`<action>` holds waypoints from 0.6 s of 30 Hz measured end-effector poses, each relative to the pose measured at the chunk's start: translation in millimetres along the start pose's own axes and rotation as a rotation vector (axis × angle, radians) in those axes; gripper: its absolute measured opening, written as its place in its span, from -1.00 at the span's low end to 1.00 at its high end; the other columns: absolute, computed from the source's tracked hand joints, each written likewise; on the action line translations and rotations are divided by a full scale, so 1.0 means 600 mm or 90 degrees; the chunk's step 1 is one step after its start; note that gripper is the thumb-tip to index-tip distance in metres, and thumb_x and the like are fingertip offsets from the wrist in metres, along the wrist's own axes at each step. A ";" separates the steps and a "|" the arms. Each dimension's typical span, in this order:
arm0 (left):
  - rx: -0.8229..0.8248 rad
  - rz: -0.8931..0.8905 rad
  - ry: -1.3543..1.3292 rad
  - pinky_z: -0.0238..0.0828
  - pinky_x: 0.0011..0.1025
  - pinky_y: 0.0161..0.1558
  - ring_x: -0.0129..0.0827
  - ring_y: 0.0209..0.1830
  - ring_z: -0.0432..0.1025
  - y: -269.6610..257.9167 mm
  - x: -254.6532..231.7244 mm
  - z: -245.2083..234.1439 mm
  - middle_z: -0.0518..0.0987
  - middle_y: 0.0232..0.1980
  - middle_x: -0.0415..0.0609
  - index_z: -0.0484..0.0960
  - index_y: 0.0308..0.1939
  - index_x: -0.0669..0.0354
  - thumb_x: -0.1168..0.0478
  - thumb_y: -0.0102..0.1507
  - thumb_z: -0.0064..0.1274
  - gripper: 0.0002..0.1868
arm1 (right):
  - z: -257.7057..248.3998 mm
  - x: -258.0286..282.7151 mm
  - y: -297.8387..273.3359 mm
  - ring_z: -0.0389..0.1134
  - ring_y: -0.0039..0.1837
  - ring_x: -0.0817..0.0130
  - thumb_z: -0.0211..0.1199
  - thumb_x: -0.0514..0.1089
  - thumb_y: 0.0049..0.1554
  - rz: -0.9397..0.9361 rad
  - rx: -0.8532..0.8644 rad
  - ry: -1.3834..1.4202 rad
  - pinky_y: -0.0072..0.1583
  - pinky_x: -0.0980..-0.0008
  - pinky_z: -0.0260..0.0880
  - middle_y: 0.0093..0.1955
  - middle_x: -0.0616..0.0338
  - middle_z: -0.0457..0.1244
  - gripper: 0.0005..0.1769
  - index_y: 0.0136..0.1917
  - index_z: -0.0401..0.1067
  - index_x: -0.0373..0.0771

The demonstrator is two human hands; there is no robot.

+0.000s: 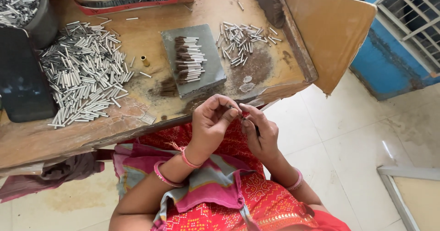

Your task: Assembling small brushes into metal tubes.

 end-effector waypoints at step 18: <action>0.019 -0.082 -0.127 0.51 -0.49 -0.33 -0.51 -0.36 0.48 -0.010 0.030 0.008 0.55 -0.26 -0.11 0.49 -0.14 0.31 0.50 0.37 0.03 -0.92 | 0.015 -0.025 -0.021 0.22 -0.24 0.61 0.03 -0.24 0.39 0.092 0.002 0.096 -0.14 0.58 0.27 -0.26 0.30 0.28 -0.65 0.41 0.29 -0.37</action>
Point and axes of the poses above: each hand's wrist, its own y-axis towards the middle knuckle, its own z-axis out of the palm, x = y × z, the point moved 5 cm from there along y, towards the middle knuckle
